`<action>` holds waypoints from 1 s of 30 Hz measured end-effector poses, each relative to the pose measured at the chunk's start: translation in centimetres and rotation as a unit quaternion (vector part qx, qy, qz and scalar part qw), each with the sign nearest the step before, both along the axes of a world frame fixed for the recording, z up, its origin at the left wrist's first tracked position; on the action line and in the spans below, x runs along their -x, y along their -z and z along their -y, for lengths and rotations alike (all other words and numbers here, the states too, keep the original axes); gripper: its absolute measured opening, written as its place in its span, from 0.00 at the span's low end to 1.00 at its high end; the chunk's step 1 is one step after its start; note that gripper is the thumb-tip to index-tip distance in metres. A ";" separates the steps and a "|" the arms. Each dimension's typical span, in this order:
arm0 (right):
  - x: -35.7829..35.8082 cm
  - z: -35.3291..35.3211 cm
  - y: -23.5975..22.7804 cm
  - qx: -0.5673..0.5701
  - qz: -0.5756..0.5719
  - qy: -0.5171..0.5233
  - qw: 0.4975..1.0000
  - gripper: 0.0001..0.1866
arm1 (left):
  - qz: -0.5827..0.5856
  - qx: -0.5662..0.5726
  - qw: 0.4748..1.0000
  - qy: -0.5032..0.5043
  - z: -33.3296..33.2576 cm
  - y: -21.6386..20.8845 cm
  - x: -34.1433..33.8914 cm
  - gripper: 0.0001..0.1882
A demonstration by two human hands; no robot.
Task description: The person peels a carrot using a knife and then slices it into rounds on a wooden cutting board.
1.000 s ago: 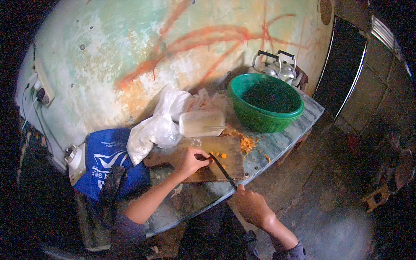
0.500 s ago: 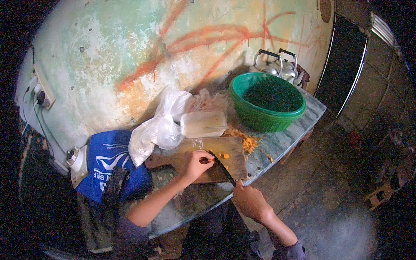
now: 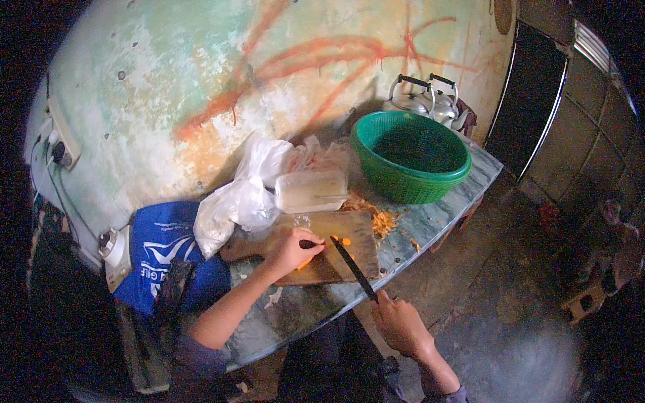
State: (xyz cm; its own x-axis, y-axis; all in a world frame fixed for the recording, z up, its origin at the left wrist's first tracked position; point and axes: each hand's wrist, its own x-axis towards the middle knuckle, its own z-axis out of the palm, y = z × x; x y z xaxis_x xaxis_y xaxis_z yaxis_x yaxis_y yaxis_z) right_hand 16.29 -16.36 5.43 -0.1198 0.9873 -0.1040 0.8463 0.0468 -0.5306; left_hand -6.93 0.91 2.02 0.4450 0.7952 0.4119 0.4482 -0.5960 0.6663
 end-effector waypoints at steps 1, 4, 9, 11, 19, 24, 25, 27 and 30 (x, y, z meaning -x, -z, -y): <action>0.3 0.0 -0.5 0.004 -0.002 0.000 1.000 0.13 | 0.001 0.006 1.000 0.005 0.0 -0.1 0.2 0.09; 0.7 -0.5 -0.9 0.011 0.001 -0.022 1.000 0.14 | -0.004 0.007 1.000 -0.018 0.3 -0.3 0.3 0.08; 0.5 -0.8 -1.0 0.007 0.013 -0.041 0.999 0.14 | 0.028 -0.009 0.999 -0.028 0.7 -0.5 -0.4 0.08; 0.5 -0.8 -0.6 -0.006 0.002 -0.043 0.999 0.13 | 0.041 0.002 0.999 -0.032 0.7 -0.2 -0.3 0.08; 0.7 -1.2 -1.0 0.011 0.038 -0.081 0.996 0.14 | 0.055 -0.009 0.998 -0.009 0.0 0.9 -0.1 0.07; 1.4 -1.8 -1.6 0.007 0.032 -0.105 0.994 0.13 | 0.050 0.000 0.999 -0.004 0.4 -0.3 -0.1 0.06; 1.4 -2.2 -1.4 0.014 0.032 -0.100 0.994 0.13 | 0.052 0.003 0.999 0.002 0.4 -0.5 -0.2 0.06; 1.4 -2.8 -1.0 0.021 0.036 -0.102 0.994 0.13 | 0.061 0.007 0.998 0.008 0.3 -0.2 -0.2 0.06; 1.7 -3.4 -0.6 0.025 0.050 -0.105 0.993 0.13 | 0.078 0.005 0.997 0.007 -0.1 0.9 0.1 0.06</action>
